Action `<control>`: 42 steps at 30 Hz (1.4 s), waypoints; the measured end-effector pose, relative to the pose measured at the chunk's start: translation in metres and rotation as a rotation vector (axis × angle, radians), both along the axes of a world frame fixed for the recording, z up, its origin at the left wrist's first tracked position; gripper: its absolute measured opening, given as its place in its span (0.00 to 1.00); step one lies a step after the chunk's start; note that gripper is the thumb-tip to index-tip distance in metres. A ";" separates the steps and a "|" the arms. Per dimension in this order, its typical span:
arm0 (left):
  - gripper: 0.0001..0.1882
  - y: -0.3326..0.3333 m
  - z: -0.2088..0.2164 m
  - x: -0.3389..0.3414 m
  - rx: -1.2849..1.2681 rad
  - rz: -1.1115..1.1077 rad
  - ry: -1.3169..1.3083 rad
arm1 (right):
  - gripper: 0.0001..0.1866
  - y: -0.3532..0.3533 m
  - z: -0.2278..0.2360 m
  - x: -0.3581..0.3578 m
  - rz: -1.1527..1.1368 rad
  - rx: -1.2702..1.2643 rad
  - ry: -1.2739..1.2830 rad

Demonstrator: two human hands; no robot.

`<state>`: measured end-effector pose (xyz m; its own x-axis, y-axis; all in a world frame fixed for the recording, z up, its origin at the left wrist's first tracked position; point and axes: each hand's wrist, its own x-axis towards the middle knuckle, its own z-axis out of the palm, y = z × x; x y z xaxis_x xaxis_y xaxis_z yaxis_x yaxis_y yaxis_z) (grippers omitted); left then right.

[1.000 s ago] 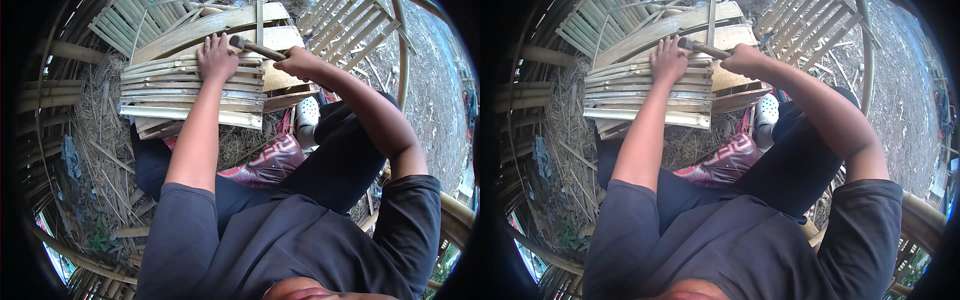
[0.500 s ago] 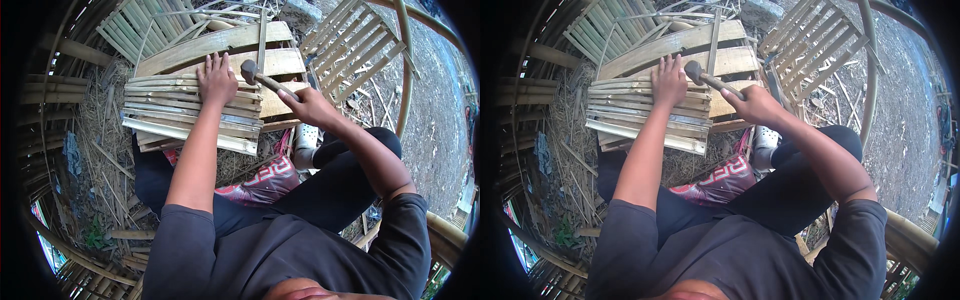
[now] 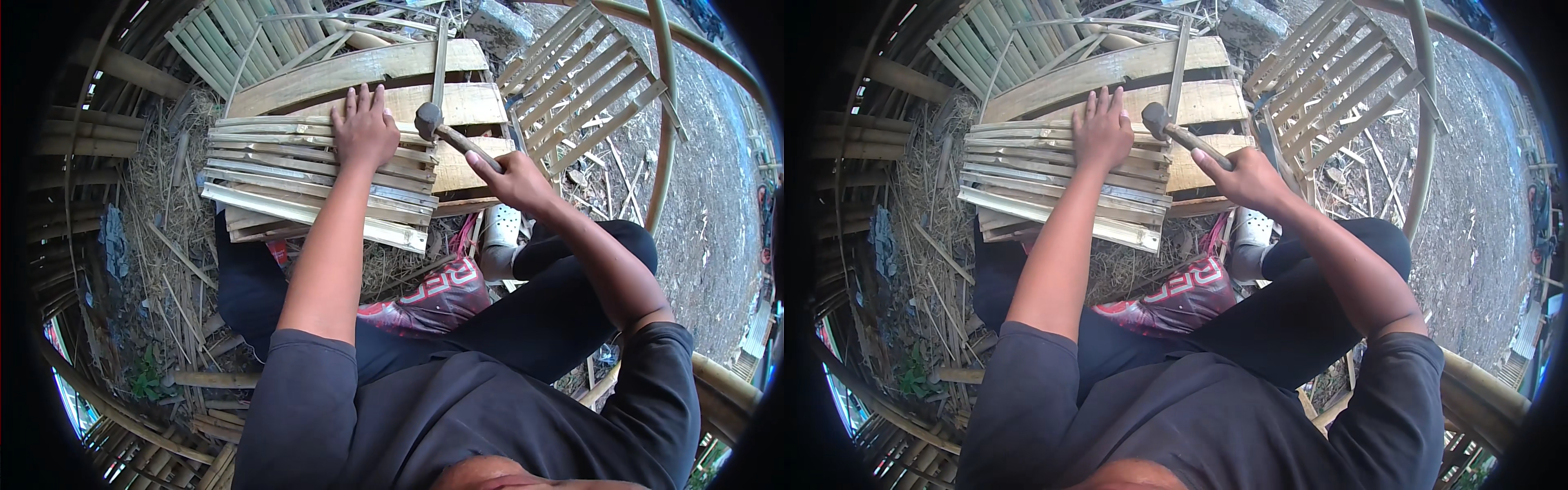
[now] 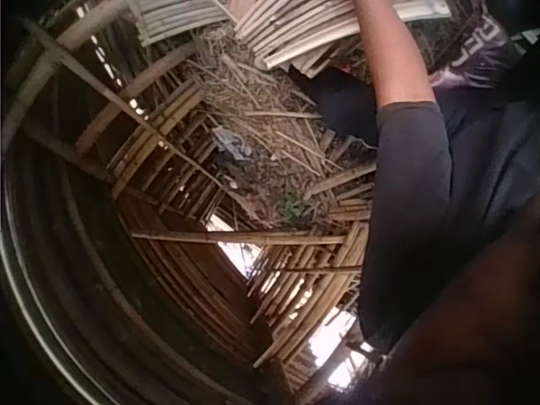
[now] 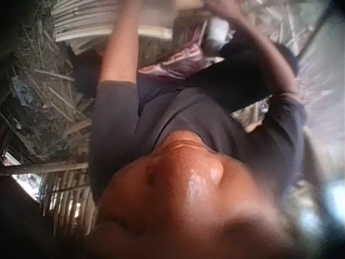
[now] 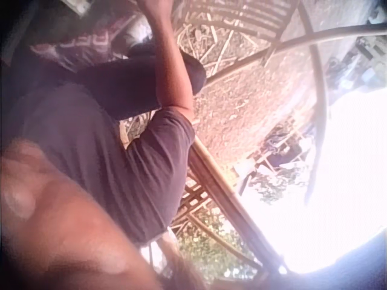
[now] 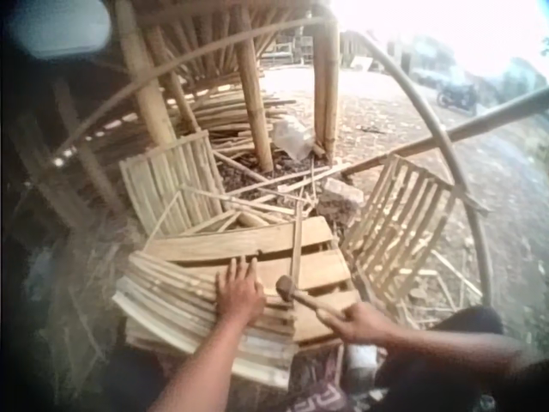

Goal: The person assembles a wooden structure by hammering nails into thin wooden slats placed across a wooden crate, then retrieves more nails and continues fastening the slats.

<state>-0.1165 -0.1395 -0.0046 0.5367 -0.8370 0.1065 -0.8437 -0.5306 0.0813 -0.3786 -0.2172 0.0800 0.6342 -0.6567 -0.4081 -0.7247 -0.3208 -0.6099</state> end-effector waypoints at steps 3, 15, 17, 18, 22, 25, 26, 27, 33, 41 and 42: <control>0.31 0.000 0.001 -0.001 0.009 0.008 0.007 | 0.39 -0.001 0.004 -0.003 -0.011 -0.025 -0.112; 0.31 -0.001 -0.002 0.002 -0.034 -0.007 -0.005 | 0.45 0.007 0.021 0.011 -0.068 -0.077 -0.028; 0.32 0.001 -0.002 0.000 -0.016 -0.008 -0.003 | 0.45 0.008 0.024 0.008 -0.091 -0.037 -0.015; 0.32 0.002 -0.002 -0.001 -0.013 -0.006 0.001 | 0.45 0.009 0.024 0.008 -0.116 0.001 -0.005; 0.32 -0.002 0.000 -0.003 -0.015 -0.004 0.002 | 0.44 0.005 0.019 0.007 -0.117 0.002 0.157; 0.32 -0.002 -0.001 -0.001 0.000 0.005 -0.001 | 0.42 0.005 0.031 0.009 -0.102 0.020 0.063; 0.32 -0.001 0.000 -0.001 0.012 0.013 0.001 | 0.42 0.009 0.038 0.010 -0.106 0.019 0.061; 0.32 0.000 0.000 0.000 0.012 0.010 0.000 | 0.40 0.015 0.046 0.012 -0.099 -0.032 -0.107; 0.32 -0.005 0.004 -0.004 0.030 -0.001 0.028 | 0.40 0.010 0.034 0.004 -0.077 -0.167 -0.258; 0.33 -0.002 -0.002 -0.002 -0.021 0.025 0.017 | 0.45 0.005 0.039 0.005 -0.227 -0.005 -0.056; 0.32 -0.003 0.000 -0.004 -0.010 0.024 0.021 | 0.45 0.007 0.041 0.006 -0.232 -0.004 -0.075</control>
